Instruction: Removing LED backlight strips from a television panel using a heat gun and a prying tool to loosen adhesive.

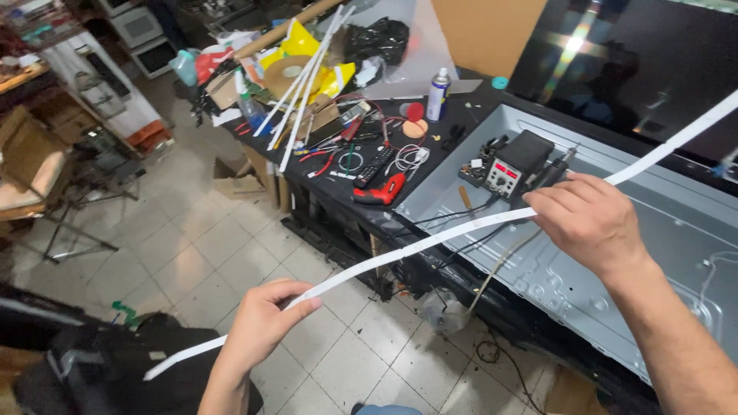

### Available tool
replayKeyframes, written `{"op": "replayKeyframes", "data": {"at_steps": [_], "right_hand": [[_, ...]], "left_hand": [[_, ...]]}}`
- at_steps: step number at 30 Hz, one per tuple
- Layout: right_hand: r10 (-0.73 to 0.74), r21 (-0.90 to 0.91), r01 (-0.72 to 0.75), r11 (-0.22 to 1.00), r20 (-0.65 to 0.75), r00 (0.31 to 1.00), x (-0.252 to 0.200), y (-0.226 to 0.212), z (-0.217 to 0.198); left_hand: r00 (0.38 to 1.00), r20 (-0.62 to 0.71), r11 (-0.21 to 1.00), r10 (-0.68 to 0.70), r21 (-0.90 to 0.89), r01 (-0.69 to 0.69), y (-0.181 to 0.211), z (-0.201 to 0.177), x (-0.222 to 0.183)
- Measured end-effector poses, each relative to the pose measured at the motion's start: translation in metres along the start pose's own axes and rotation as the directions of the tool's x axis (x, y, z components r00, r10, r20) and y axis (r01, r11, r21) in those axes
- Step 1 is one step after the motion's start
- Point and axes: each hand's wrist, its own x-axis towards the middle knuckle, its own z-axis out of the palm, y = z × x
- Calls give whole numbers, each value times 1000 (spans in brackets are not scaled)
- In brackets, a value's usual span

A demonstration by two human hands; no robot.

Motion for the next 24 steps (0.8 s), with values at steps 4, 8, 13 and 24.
{"op": "replayKeyframes", "data": {"at_steps": [4,8,13,24], "right_hand": [[-96,59,93,994,48,994,1,-10,-2],[-191,132,182,974,62,980,18,-53,4],[-119,119,113,986,44,992,25,-101,16],[13,157,-26,987,86,996,7,-111,17]], "left_hand": [[941,133,866,310,369,-337,-22,11,19],[810,150,721,567,385,-576,2,68,36],[520,193,400,832,441,-804,49,117,43],[348,150,245,925,464,-852,14,141,63]]}}
